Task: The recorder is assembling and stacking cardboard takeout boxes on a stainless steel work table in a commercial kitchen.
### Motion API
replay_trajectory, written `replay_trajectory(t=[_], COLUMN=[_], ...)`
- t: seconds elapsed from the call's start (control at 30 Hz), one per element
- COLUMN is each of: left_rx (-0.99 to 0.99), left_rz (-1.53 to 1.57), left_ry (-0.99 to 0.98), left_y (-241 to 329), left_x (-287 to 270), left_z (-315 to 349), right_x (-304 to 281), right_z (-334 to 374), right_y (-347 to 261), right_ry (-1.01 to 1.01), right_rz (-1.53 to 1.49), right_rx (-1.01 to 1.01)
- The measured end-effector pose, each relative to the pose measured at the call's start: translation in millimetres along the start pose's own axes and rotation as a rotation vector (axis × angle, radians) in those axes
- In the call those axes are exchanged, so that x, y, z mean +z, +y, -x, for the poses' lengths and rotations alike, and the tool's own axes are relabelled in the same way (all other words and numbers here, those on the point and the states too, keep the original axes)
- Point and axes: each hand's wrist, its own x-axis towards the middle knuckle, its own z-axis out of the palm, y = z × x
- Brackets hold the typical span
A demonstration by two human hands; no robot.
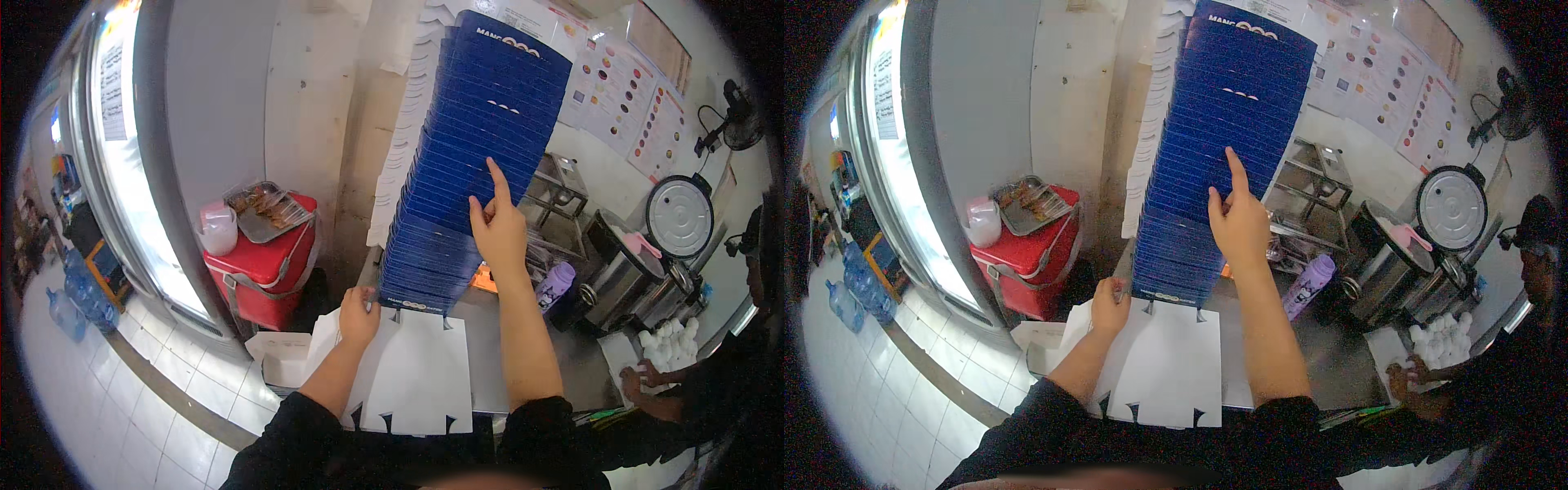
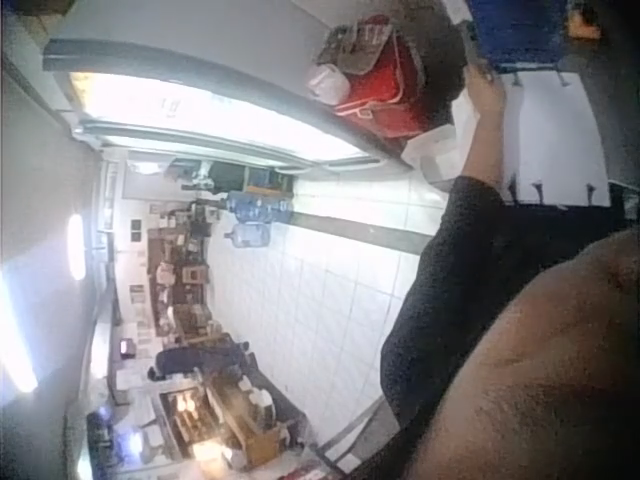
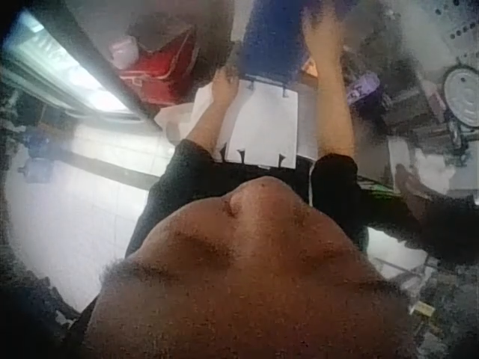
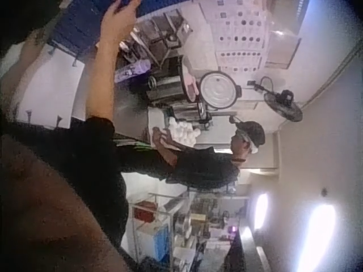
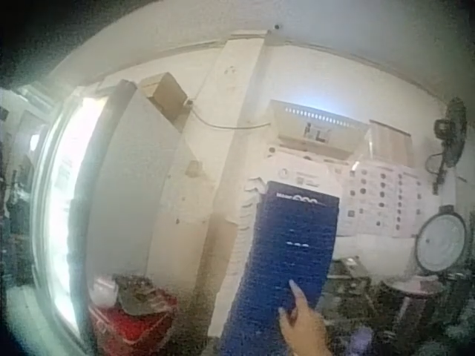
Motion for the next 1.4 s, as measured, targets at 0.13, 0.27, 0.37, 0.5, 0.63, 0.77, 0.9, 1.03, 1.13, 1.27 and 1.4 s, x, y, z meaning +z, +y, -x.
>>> replay_trajectory(t=[0.13,0.27,0.37,0.5,0.63,0.77,0.9,1.03,1.13,1.27,1.4], left_rx=[-0.011,-0.014,0.006,-0.033,-0.012,0.014,0.025,-0.005,-0.008,0.005,0.034], left_rz=[0.007,0.018,0.033,0.029,0.023,0.017,0.027,0.025,0.040,0.008,0.000], left_ry=[-0.019,-0.027,0.001,-0.031,-0.015,0.013,0.004,0.007,0.003,0.010,0.004], left_y=[0.4,-1.7,-3.5,-3.6,-2.6,-3.2,-4.3,-4.2,-3.6,-3.5,-4.4], left_x=[-0.8,-0.1,1.4,1.9,1.4,2.0,3.0,2.9,2.3,2.2,2.2], left_z=[-0.2,-0.5,-0.5,-0.5,-0.2,-0.1,-0.4,0.4,0.2,-0.2,0.1], right_x=[2.6,3.2,1.0,-2.7,-4.4,-4.5,-4.0,-3.5,-4.2,-5.4,-5.5], right_z=[-5.0,-9.6,-10.5,-13.0,-18.1,-19.0,-19.7,-25.8,-30.5,-30.7,-32.3], right_y=[-5.6,-10.9,-12.9,-13.8,-14.1,-13.9,-14.0,-15.6,-17.4,-19.2,-20.2], right_ry=[-0.012,-0.032,-0.057,-0.056,-0.019,-0.030,-0.026,-0.022,-0.025,-0.055,-0.043], right_rz=[-0.008,0.014,0.022,0.019,0.022,0.021,0.030,0.039,0.025,0.029,0.053], right_rx=[-0.052,-0.038,-0.022,-0.008,-0.046,-0.036,-0.037,-0.060,-0.056,-0.031,-0.053])
